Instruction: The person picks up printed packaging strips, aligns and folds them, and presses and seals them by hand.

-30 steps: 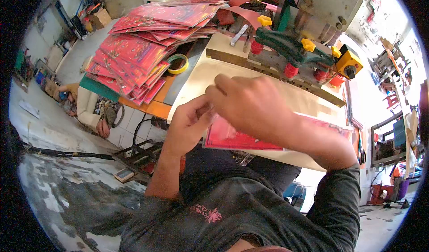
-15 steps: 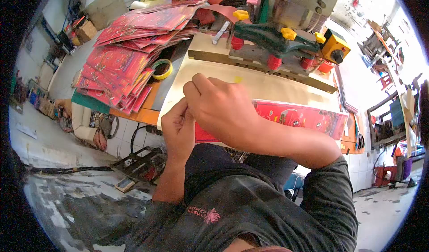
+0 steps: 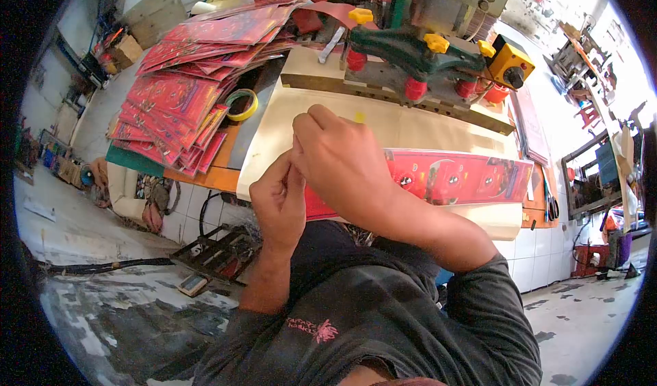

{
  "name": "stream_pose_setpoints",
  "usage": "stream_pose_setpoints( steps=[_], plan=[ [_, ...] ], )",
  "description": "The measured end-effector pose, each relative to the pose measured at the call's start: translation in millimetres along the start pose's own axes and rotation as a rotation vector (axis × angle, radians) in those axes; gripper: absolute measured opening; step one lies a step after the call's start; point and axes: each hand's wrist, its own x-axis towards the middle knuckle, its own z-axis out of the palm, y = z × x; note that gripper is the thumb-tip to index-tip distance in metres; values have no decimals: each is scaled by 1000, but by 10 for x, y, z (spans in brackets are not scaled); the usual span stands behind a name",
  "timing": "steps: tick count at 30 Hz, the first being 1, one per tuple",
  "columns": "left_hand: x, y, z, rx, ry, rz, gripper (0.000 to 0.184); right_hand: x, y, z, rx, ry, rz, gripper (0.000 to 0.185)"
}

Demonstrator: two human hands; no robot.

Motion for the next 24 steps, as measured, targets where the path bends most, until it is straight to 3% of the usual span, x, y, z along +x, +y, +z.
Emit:
stream_pose_setpoints(
  steps=[12,24],
  plan=[
    [-10,24,20,-15,-33,-31,24,-128,115,-61,202,105,36,20],
    [-24,146,-50,186,-86,151,25,-255,134,-160,634,262,128,17]
  ],
)
